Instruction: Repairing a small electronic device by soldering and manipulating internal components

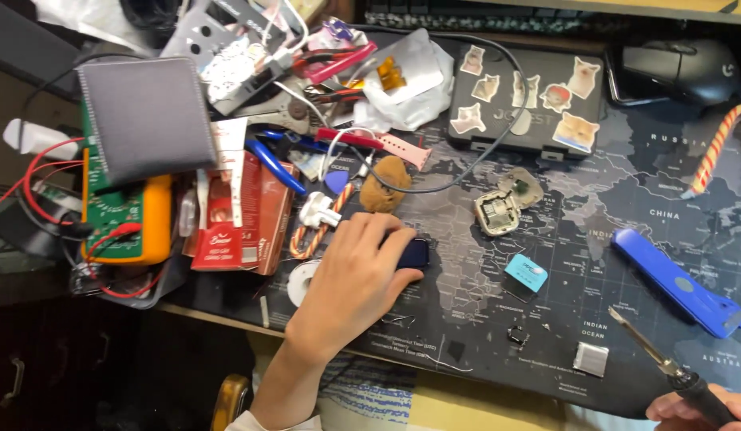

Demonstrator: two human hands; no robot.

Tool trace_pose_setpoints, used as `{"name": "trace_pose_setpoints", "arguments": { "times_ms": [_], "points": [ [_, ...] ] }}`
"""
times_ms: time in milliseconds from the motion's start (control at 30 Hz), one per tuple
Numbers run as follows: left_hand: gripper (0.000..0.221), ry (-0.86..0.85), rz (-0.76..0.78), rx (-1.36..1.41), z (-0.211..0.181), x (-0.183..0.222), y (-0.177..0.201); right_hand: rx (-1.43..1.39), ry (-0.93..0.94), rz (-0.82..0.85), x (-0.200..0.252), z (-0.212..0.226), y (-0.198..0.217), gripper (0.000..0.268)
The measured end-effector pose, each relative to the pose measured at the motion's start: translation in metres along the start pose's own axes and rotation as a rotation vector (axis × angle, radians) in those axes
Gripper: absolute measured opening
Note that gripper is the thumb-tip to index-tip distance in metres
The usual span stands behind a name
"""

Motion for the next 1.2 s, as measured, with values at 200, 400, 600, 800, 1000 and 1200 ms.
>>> {"name": "trace_pose_setpoints", "arguments": {
  "times_ms": [200, 400, 600, 800, 1000, 1200],
  "points": [
    [0.038, -0.225, -0.197, -0.036, -0.035, 0.000, 0.033, 0.152, 0.133, -0.257, 0.020, 0.052, -0.062, 0.063],
    [0.028, -0.340, -0.312, -0.001, -0.056, 0.006, 0.044, 0.094, 0.701, -0.585, 0.025, 0.092, -0.112, 0.039],
    [0.028, -0.356, -0.295, 0.002, -0.063, 0.006, 0.042, 0.312, 0.638, -0.552, 0.034, 0.157, -0.151, 0.043],
    [0.027, -0.357, -0.298, 0.004, -0.065, 0.006, 0.042, 0.243, 0.658, -0.561, 0.025, 0.131, -0.136, 0.035],
    [0.032, -0.351, -0.322, 0.016, -0.065, 0.006, 0.044, 0.113, 0.768, -0.567, 0.022, 0.117, -0.121, 0.036],
    [0.028, -0.360, -0.330, 0.035, -0.067, 0.009, 0.046, 0.173, 0.743, -0.584, 0.024, 0.121, -0.124, 0.037]
  ]
}}
Point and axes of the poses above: each hand's wrist, its own x-axis away from the middle knuckle, its own y-axis out of the back of the hand, z = x × y, the point moved 8 cm from there along -x, towards the middle knuckle, and after that the axes turned 3 degrees about -x, right-handed, at the moved point
